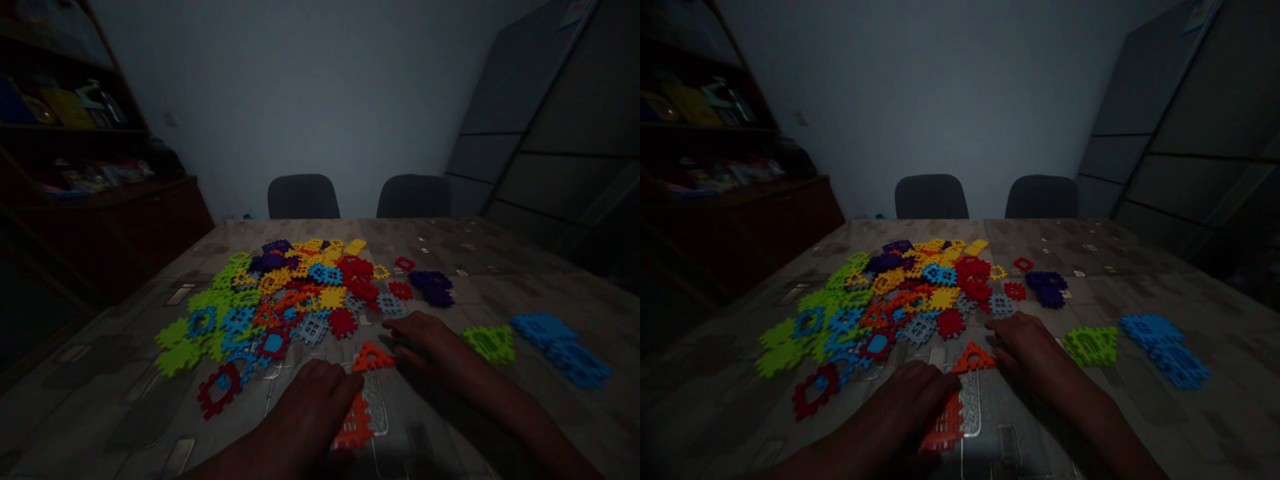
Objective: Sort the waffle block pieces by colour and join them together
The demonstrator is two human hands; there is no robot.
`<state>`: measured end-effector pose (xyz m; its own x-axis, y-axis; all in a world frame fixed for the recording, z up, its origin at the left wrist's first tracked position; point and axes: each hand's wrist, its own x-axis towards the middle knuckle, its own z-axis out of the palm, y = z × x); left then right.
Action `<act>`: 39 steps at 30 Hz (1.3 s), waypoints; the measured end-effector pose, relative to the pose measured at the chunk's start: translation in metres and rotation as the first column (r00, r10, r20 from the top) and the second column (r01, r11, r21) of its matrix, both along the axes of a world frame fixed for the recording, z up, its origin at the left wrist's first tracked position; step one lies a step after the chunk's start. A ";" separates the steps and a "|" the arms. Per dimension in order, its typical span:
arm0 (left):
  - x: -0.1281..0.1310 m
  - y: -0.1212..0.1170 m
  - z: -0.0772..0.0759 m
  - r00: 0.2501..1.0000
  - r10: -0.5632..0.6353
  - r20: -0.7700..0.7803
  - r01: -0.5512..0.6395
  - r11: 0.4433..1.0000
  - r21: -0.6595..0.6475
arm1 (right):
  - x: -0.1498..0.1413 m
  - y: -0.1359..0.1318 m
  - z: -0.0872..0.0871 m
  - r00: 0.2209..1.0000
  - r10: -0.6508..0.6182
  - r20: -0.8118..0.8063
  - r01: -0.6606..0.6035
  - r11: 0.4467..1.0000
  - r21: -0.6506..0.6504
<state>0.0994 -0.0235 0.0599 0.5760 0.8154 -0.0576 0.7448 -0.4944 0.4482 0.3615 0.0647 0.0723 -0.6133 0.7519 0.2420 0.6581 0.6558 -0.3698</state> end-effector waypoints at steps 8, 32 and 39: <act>-0.008 0.000 -0.016 0.998 0.009 0.069 -0.014 0.997 0.071 | -0.011 -0.013 -0.002 1.000 0.005 0.010 -0.004 0.998 -0.059; -0.029 0.020 -0.015 0.964 0.122 0.237 -0.174 0.962 0.211 | -0.046 -0.013 -0.009 0.989 -0.073 0.127 0.085 0.992 -0.091; -0.041 0.021 -0.009 0.943 0.159 0.291 -0.229 0.947 0.226 | -0.036 -0.011 0.004 0.995 -0.065 0.071 0.073 0.990 -0.119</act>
<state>0.0586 -0.0024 0.0511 0.3706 0.8797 0.2981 0.7083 -0.4752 0.5219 0.3253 0.0540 0.0760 -0.5706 0.8142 0.1069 0.7260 0.5610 -0.3978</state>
